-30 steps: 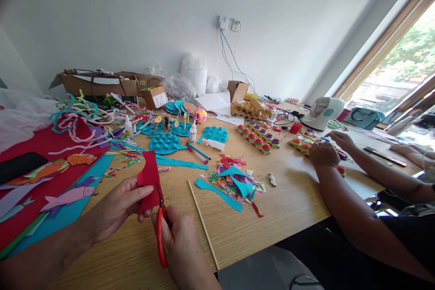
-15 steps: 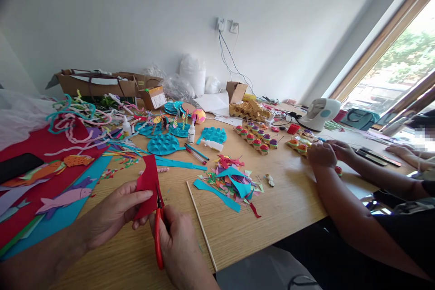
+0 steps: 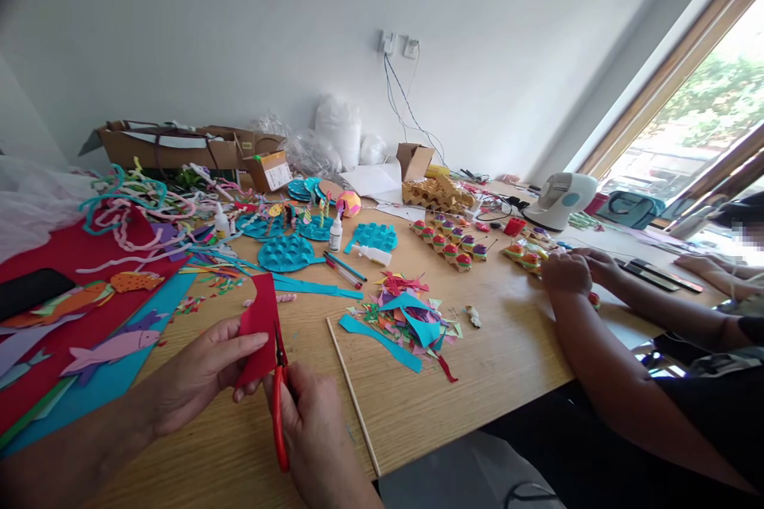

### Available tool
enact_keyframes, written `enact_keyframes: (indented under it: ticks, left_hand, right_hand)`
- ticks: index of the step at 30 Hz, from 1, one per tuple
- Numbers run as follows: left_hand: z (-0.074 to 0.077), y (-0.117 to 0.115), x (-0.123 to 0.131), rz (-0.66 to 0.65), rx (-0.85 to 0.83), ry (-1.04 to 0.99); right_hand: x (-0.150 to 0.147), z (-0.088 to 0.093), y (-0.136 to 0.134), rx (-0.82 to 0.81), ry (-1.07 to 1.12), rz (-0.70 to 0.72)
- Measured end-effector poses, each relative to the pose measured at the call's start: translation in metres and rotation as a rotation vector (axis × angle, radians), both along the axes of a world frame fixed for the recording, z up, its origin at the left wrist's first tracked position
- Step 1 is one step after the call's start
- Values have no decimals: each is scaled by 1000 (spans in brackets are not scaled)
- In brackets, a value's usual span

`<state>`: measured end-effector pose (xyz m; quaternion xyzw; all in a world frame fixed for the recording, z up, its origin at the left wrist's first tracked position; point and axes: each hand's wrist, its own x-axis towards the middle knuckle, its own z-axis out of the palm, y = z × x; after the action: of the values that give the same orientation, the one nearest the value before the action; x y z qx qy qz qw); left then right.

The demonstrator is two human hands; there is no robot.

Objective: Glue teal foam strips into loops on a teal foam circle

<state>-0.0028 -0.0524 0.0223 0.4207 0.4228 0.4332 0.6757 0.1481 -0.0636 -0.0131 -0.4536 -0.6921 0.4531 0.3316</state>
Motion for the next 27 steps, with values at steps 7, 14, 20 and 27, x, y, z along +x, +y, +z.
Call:
enact_keyframes:
  ticks: [7,14,20,27]
  left_hand:
    - [-2,4,0,62,44,-19]
    - [2,0,1,30,8,-14]
    - [0,0,1,-5,-1,-35]
    - [-3,-1,1,-6,-16,-36]
  right_hand:
    - [-2,1,-1,0,-88,-42]
    - [-1,8,-4,-11,-106,-31]
    - [-2,7,-3,-9,-100,-35]
    - [-2,-2,-2,7,-80,-32]
